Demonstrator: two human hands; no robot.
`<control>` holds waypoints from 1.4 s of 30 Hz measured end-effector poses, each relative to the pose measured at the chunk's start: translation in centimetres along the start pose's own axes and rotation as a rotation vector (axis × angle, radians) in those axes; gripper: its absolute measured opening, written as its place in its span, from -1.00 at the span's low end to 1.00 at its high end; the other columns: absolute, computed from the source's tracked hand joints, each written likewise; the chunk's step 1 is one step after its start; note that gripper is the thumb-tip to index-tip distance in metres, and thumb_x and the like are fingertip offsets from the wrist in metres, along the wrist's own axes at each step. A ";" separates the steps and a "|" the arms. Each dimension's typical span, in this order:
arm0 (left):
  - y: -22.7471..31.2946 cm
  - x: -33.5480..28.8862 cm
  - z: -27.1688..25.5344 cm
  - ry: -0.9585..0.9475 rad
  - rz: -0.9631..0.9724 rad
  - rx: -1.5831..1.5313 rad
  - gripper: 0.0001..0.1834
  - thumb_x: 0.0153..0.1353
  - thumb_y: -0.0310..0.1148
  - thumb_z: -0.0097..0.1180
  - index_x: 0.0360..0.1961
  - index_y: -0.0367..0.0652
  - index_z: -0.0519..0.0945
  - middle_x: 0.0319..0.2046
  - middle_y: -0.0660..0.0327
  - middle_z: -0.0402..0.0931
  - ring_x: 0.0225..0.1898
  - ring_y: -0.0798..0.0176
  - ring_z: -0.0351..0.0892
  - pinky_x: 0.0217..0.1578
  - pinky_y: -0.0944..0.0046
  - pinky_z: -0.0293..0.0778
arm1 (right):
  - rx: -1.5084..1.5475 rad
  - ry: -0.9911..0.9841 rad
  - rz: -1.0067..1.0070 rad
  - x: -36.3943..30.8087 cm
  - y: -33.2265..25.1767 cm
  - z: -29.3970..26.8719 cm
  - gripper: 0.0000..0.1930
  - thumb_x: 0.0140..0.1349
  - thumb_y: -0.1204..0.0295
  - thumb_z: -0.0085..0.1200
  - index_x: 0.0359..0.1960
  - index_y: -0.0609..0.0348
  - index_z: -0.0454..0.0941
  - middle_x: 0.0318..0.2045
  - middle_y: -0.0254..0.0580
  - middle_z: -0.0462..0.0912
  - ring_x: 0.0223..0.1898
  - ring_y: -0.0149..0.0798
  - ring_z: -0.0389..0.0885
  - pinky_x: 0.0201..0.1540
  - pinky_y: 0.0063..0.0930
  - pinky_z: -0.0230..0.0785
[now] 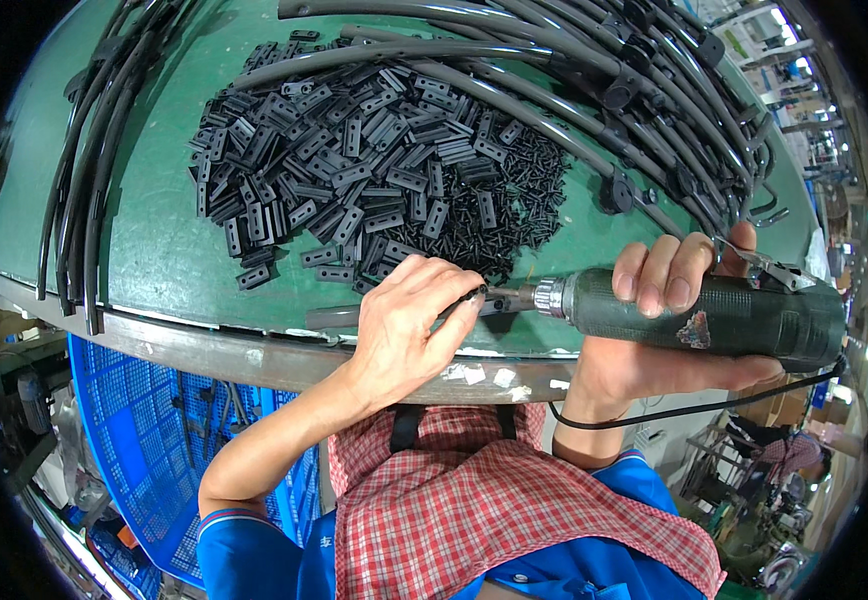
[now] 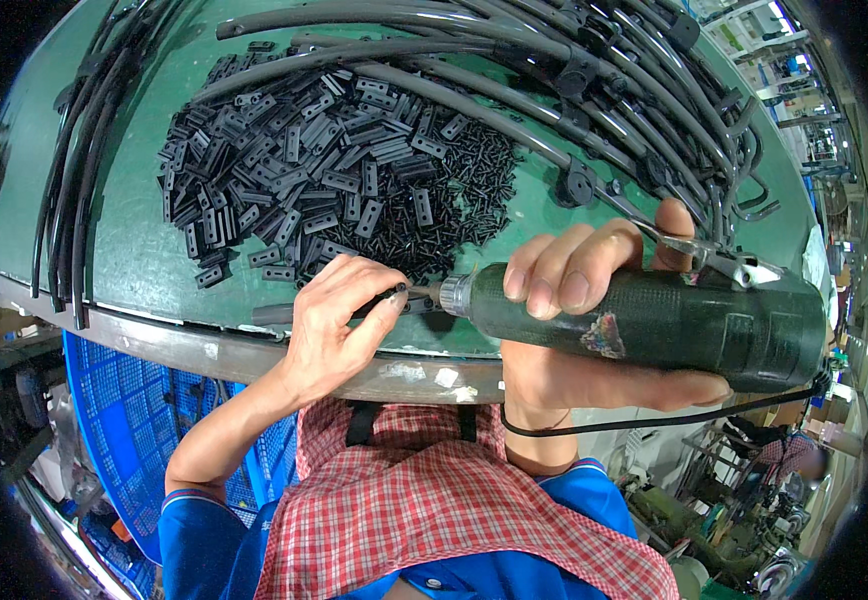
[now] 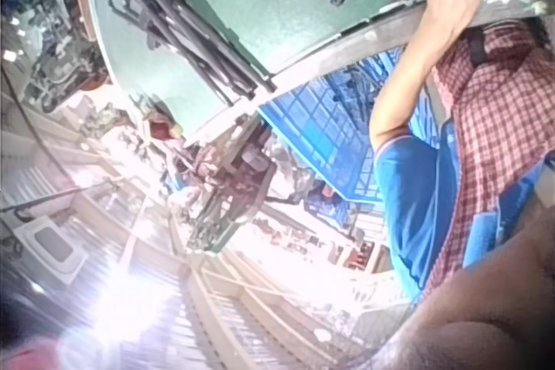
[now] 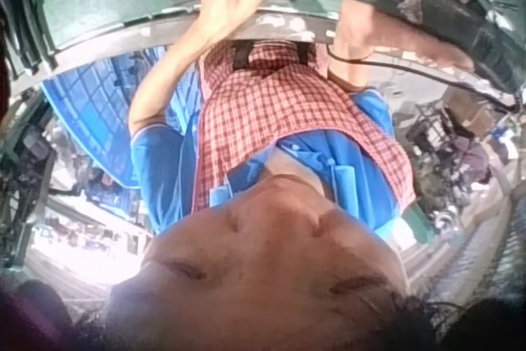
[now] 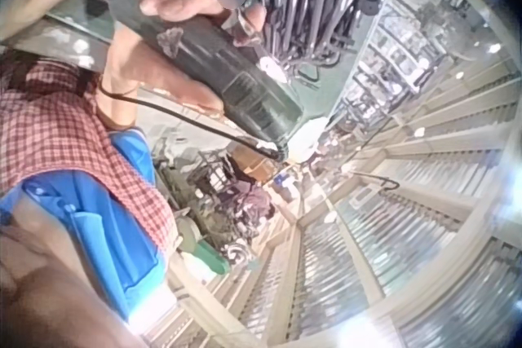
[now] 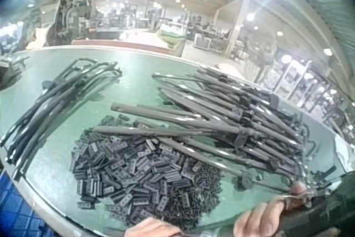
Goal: The person repeatedly picks up a curved metal wiper blade and a small black plastic clip, then uses a power drill to fasten the clip onto the blade. The completed assemblies are placed into a blue basket below the workbench.
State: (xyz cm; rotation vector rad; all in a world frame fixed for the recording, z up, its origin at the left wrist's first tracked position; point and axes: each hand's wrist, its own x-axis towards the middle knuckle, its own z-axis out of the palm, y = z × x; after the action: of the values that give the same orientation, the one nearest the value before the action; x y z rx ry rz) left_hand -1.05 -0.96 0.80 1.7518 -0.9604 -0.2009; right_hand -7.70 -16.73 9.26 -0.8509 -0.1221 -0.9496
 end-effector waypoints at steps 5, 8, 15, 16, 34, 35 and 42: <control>0.1 0.2 0.1 -0.009 0.003 0.018 -0.81 0.05 -0.49 0.18 -0.28 -0.31 0.60 -0.32 0.09 0.59 -0.27 0.07 0.54 -0.23 0.18 0.45 | -0.006 -0.084 0.032 0.1 -0.3 -0.2 -0.05 0.05 -0.30 0.06 0.24 0.28 0.19 -0.51 -0.28 0.36 -0.50 -0.36 0.35 -0.43 -0.40 0.22; -0.1 0.1 0.1 -0.017 0.012 0.047 -0.82 0.05 -0.49 0.18 -0.28 -0.30 0.61 -0.31 0.10 0.59 -0.27 0.07 0.54 -0.23 0.19 0.46 | -0.012 -0.080 0.048 0.1 -0.2 -0.3 -0.05 0.04 -0.30 0.08 0.24 0.28 0.20 -0.51 -0.27 0.36 -0.50 -0.35 0.35 -0.42 -0.39 0.23; 0.0 0.2 0.1 -0.049 0.029 0.057 -0.81 0.04 -0.51 0.18 -0.27 -0.26 0.60 -0.29 0.12 0.58 -0.26 0.08 0.53 -0.23 0.20 0.46 | -0.001 -0.074 0.049 0.0 -0.1 -0.7 0.09 -0.01 -0.50 -0.22 0.32 0.21 0.11 -0.49 -0.19 0.42 -0.54 -0.26 0.42 -0.46 -0.29 0.34; 0.0 0.2 0.1 -0.063 0.043 0.064 -0.81 0.04 -0.52 0.17 -0.26 -0.26 0.60 -0.28 0.13 0.57 -0.26 0.08 0.53 -0.23 0.19 0.46 | 0.007 -0.082 0.061 0.0 -0.1 -0.9 0.09 -0.01 -0.50 -0.21 0.32 0.21 0.11 -0.49 -0.19 0.42 -0.54 -0.26 0.42 -0.46 -0.29 0.34; -0.9 -0.3 -0.4 0.054 -0.106 -0.163 -0.71 0.22 -0.60 -0.01 -0.02 -0.29 0.50 -0.06 0.10 0.49 -0.08 0.19 0.51 -0.06 0.29 0.43 | 0.007 -0.126 0.045 0.5 -1.0 -0.6 0.00 0.03 -0.38 -0.02 0.25 0.29 0.19 -0.53 -0.24 0.36 -0.56 -0.31 0.36 -0.47 -0.36 0.24; -0.6 -0.2 -0.3 0.071 -0.104 -0.125 -0.68 0.22 -0.61 -0.02 0.01 -0.27 0.49 -0.05 0.09 0.48 -0.05 0.19 0.50 -0.05 0.29 0.42 | -0.010 -0.137 0.077 0.5 -1.2 -0.3 0.01 0.03 -0.39 -0.02 0.25 0.29 0.19 -0.53 -0.23 0.37 -0.56 -0.30 0.36 -0.47 -0.36 0.25; -0.2 0.3 -0.7 0.045 0.019 0.007 -0.56 0.01 -0.69 -0.08 -0.05 -0.24 0.57 -0.04 0.03 0.47 0.07 -0.03 0.40 0.12 0.11 0.30 | -0.151 -0.283 0.184 0.3 0.0 0.6 0.05 -0.04 -0.46 -0.05 0.23 0.26 0.21 -0.55 -0.22 0.38 -0.62 -0.28 0.39 -0.55 -0.33 0.27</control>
State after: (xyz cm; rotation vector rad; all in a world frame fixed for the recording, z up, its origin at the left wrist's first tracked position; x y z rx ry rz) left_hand -0.34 -0.63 0.97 1.7457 -0.9450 -0.1457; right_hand -7.34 -16.54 9.82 -1.1144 -0.2131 -0.6681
